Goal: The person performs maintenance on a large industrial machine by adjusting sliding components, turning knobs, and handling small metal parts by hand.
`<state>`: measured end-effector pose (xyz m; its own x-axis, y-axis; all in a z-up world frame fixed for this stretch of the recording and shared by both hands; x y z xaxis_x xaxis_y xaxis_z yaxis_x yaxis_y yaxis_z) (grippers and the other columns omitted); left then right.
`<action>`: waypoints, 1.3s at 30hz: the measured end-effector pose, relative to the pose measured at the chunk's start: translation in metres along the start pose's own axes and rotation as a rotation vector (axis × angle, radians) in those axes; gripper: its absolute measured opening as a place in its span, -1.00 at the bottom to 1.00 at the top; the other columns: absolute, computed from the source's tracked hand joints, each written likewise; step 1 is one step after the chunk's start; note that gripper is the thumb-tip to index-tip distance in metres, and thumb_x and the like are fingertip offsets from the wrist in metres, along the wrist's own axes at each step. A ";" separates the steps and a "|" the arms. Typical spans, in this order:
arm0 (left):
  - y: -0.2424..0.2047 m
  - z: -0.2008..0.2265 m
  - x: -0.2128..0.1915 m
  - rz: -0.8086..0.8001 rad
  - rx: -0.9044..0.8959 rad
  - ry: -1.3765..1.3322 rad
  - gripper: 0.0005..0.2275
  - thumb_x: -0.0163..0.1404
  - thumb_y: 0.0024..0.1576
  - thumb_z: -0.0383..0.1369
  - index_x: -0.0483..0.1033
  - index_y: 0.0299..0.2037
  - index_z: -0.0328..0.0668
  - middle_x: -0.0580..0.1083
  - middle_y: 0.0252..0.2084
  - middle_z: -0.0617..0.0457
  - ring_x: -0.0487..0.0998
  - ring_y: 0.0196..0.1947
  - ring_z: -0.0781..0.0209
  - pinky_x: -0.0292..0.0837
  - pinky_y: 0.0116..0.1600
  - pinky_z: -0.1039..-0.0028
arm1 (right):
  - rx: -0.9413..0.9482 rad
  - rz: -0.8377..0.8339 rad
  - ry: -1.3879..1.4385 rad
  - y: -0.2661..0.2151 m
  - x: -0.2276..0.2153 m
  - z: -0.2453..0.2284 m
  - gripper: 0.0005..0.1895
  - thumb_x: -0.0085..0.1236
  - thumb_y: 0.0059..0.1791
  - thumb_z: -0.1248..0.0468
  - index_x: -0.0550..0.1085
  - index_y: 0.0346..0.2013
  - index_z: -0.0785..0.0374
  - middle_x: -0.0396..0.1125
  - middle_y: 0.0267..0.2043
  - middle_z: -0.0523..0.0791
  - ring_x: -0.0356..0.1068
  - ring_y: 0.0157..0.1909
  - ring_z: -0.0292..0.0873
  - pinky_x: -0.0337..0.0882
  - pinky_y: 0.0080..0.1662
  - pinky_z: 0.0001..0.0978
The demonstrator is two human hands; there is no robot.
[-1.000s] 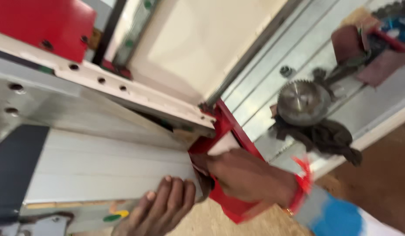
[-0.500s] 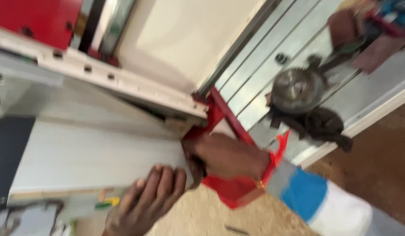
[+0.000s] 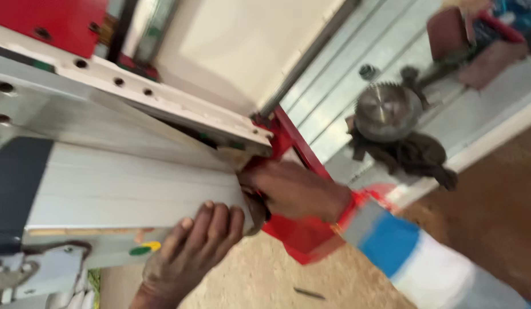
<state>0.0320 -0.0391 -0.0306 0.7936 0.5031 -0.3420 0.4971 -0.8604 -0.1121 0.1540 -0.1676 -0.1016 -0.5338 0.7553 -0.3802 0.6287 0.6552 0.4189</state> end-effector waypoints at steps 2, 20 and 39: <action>0.006 -0.006 0.003 0.012 -0.047 -0.011 -0.70 -0.13 0.26 -0.18 0.47 0.17 0.17 0.49 0.10 0.22 0.47 0.15 0.31 0.04 0.38 0.28 | -0.065 0.011 -0.098 -0.005 -0.004 -0.001 -0.83 0.14 -0.09 0.38 0.48 -0.21 0.28 0.48 -0.24 0.09 0.44 -0.12 0.20 0.41 -0.14 0.02; 0.009 -0.010 -0.005 -0.032 -0.042 -0.014 -0.69 -0.12 0.28 -0.18 0.43 0.21 0.13 0.46 0.13 0.20 0.44 0.19 0.29 0.03 0.38 0.28 | -0.124 0.053 -0.001 -0.007 -0.008 -0.007 -0.75 0.09 -0.07 0.36 0.48 -0.09 0.13 0.48 -0.22 0.05 0.48 -0.18 0.13 0.43 -0.25 -0.05; 0.018 -0.013 0.000 -0.009 -0.052 -0.028 -0.64 -0.16 0.22 -0.18 0.42 0.22 0.09 0.46 0.13 0.17 0.42 0.19 0.24 0.08 0.33 0.27 | 0.021 0.062 -0.027 -0.025 -0.003 -0.009 -0.58 0.05 -0.20 0.44 0.45 -0.03 0.18 0.47 -0.25 0.05 0.49 -0.20 0.13 0.45 -0.24 -0.05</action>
<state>0.0454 -0.0535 -0.0202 0.7796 0.5075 -0.3670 0.5219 -0.8504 -0.0672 0.1343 -0.1863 -0.1036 -0.4779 0.7938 -0.3762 0.6720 0.6061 0.4254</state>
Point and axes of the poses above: each hand's wrist, its own y-axis towards the middle knuckle, its own x-axis out of the palm, z = x × y, the point moved 6 cm from there along y, towards the middle knuckle
